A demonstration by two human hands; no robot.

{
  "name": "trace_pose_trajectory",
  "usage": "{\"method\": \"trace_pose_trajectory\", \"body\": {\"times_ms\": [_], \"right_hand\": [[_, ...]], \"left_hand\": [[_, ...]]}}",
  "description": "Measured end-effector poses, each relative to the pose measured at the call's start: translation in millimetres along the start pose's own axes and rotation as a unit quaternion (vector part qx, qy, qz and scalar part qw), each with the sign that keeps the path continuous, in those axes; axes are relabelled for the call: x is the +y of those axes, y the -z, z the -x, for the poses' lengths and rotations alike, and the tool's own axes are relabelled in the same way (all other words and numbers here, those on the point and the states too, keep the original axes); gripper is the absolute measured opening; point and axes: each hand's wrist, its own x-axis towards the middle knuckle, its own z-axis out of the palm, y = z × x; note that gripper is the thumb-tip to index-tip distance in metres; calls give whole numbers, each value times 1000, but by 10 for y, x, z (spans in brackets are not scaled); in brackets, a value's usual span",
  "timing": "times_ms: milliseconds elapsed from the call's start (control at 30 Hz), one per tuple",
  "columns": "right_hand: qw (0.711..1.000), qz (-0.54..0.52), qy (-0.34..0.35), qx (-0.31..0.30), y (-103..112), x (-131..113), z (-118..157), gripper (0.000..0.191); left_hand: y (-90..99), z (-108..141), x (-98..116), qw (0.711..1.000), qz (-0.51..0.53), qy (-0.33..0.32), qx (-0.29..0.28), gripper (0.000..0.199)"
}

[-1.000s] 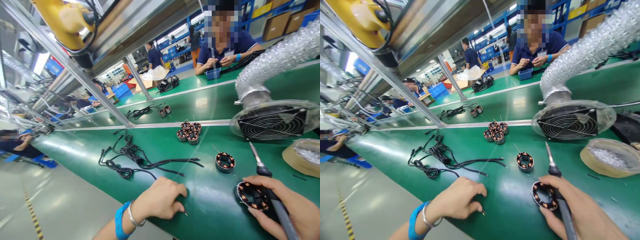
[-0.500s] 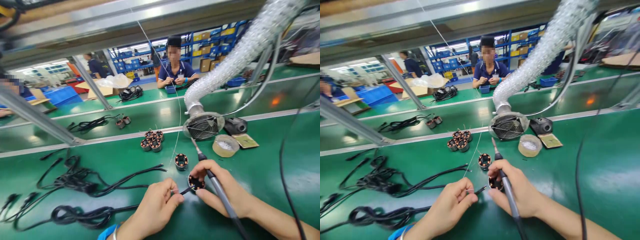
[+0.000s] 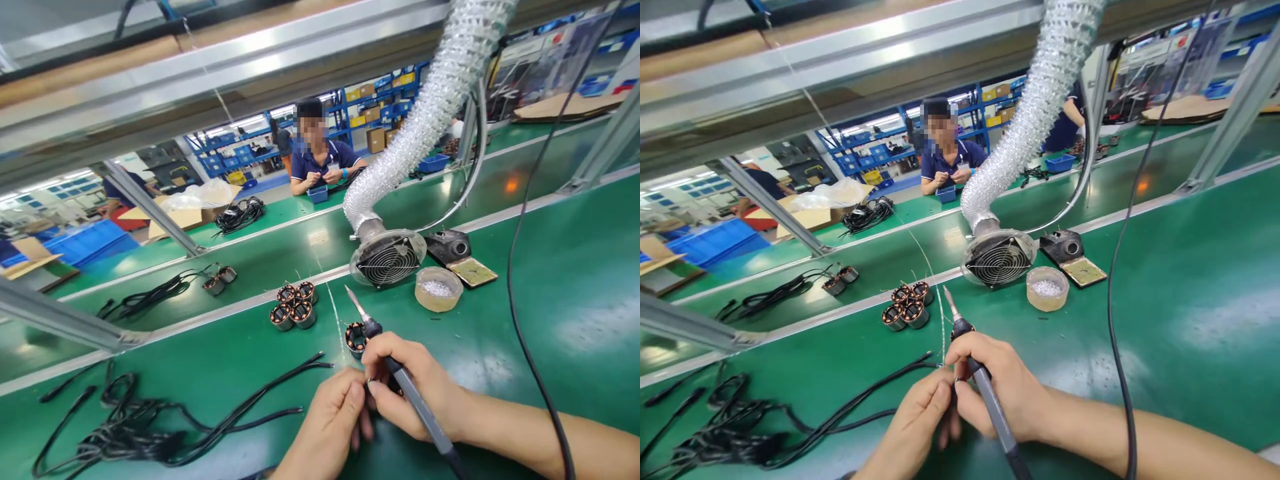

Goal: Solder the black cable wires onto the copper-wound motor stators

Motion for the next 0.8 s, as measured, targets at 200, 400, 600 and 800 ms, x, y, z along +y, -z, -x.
{"method": "trace_pose_trajectory", "body": {"times_ms": [200,400,600,800], "right_hand": [[992,27,-125,21,-131,28,76,35],[991,58,-122,8,-244,5,157,34],[988,140,62,28,-148,-6,124,27],[991,77,92,-59,75,15,-56,31]], "left_hand": [[-168,62,-94,988,9,47,144,49],[-173,3,-118,970,135,84,181,51],[-84,21,-61,991,45,61,113,42],[-29,61,90,996,-67,34,37,26]]}}
